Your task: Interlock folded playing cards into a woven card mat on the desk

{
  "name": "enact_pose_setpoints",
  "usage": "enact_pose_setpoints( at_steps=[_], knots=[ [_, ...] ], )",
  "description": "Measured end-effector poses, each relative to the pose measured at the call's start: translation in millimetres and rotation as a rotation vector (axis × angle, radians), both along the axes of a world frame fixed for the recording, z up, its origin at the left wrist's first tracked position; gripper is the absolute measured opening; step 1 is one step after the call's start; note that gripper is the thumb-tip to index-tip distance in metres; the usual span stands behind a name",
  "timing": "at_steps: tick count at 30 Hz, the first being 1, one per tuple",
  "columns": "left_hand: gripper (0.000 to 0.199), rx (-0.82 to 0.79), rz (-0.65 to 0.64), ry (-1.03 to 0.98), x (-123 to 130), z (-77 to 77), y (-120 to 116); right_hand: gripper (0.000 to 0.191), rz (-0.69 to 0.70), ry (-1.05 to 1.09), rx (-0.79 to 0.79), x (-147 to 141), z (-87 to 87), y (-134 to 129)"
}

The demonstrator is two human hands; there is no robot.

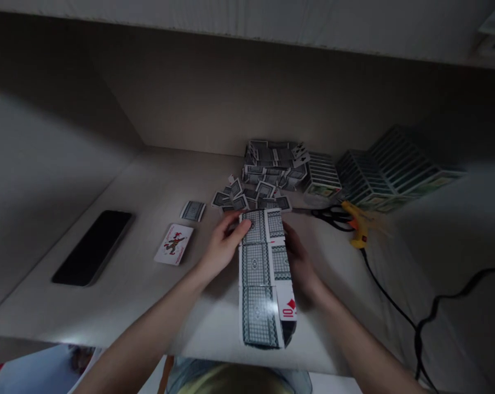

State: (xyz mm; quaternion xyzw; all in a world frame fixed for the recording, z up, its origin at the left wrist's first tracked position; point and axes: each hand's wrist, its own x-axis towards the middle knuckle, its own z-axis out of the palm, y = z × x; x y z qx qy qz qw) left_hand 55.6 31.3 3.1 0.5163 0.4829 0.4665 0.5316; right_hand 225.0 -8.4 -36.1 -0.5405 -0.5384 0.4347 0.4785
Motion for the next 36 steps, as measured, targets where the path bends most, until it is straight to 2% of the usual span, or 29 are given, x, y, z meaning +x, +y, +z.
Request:
enact_pose_setpoints(
  at_steps=[3,6,8,11,14,17,24,31,36],
  knots=[
    [0.034,-0.042,0.001,0.022,3,1.2,-2,0.051,-0.005,-0.203,0.041,-3,-0.5,-3],
    [0.033,-0.074,0.002,0.025,5,3.3,-5,0.035,-0.094,-0.328,0.119,7,13.5,-2],
    [0.032,-0.084,-0.017,-0.001,5,4.3,-6,0.025,-0.121,-0.19,0.095,14,25.6,0],
    [0.035,-0.103,-0.114,-0.118,7,4.6,-9,0.034,-0.003,0.148,-0.096,17,40.4,-2],
    [0.039,-0.126,-0.209,-0.195,10,4.4,-13,0.039,0.127,0.42,-0.249,9,47.4,-12],
    [0.04,-0.128,-0.264,-0.193,14,4.5,-17,0.03,0.176,0.607,-0.361,-1,49.4,-22],
    [0.048,-0.118,-0.396,-0.308,9,6.6,-21,0.018,0.067,0.692,-0.482,-1,53.9,-23],
    [0.051,0.05,-0.407,-0.167,-2,12.2,-15,0.019,0.212,0.781,-0.502,-2,41.5,-16],
    [0.052,0.022,-0.435,-0.187,-2,6.0,-12,0.017,0.261,0.716,-0.502,0,38.6,-10]
  ],
)
